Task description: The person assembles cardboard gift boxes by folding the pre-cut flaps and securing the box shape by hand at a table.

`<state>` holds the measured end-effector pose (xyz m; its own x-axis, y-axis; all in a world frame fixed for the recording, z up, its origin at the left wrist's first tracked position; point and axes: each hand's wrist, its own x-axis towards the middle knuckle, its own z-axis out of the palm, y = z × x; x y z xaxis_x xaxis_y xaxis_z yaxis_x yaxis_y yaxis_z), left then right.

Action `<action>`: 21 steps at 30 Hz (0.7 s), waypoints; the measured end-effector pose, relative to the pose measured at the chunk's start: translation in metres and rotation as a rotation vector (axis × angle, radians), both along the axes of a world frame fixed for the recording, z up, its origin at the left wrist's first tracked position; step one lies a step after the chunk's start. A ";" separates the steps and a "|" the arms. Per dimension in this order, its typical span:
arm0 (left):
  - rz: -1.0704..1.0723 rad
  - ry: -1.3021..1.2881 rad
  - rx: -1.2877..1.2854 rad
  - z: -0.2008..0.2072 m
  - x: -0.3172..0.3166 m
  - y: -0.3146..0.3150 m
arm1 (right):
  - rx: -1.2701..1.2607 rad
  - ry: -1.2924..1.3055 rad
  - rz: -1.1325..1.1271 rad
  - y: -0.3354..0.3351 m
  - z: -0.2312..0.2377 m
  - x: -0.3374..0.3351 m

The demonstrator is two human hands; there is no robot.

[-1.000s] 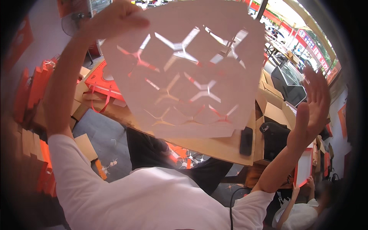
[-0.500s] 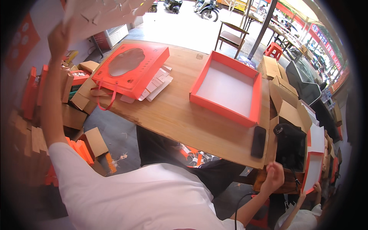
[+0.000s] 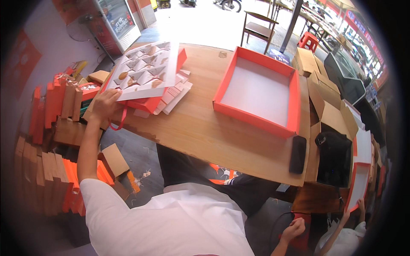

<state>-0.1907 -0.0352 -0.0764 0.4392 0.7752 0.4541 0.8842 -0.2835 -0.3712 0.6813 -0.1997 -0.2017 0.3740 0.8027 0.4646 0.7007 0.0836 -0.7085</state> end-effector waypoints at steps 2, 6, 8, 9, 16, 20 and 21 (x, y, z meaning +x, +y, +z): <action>0.119 -0.050 -0.139 0.007 0.000 -0.007 | -0.057 -0.164 0.192 -0.031 -0.025 0.008; 0.285 -0.197 -0.361 0.020 0.011 -0.020 | -0.424 -0.441 0.618 -0.103 -0.058 -0.005; 0.255 -0.213 -0.243 0.024 0.018 -0.025 | -0.427 -0.111 0.673 -0.095 -0.058 -0.056; 0.243 -0.243 -0.180 0.033 0.041 -0.021 | -0.386 -0.008 0.649 -0.080 -0.051 -0.087; -0.265 -0.445 -0.174 0.039 0.246 0.051 | 0.259 -0.041 0.885 0.099 0.009 -0.239; -0.440 -0.449 -0.304 0.012 0.345 0.104 | 0.377 -0.103 0.630 0.191 0.066 -0.264; -0.465 -0.432 -0.282 0.000 0.355 0.120 | 0.407 -0.089 0.568 0.212 0.074 -0.261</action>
<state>0.1648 0.0850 -0.0764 0.5794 0.6647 0.4716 0.6998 -0.7024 0.1302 0.4203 0.0124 -0.1279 -0.1048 0.6183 0.7789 0.5236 0.7002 -0.4854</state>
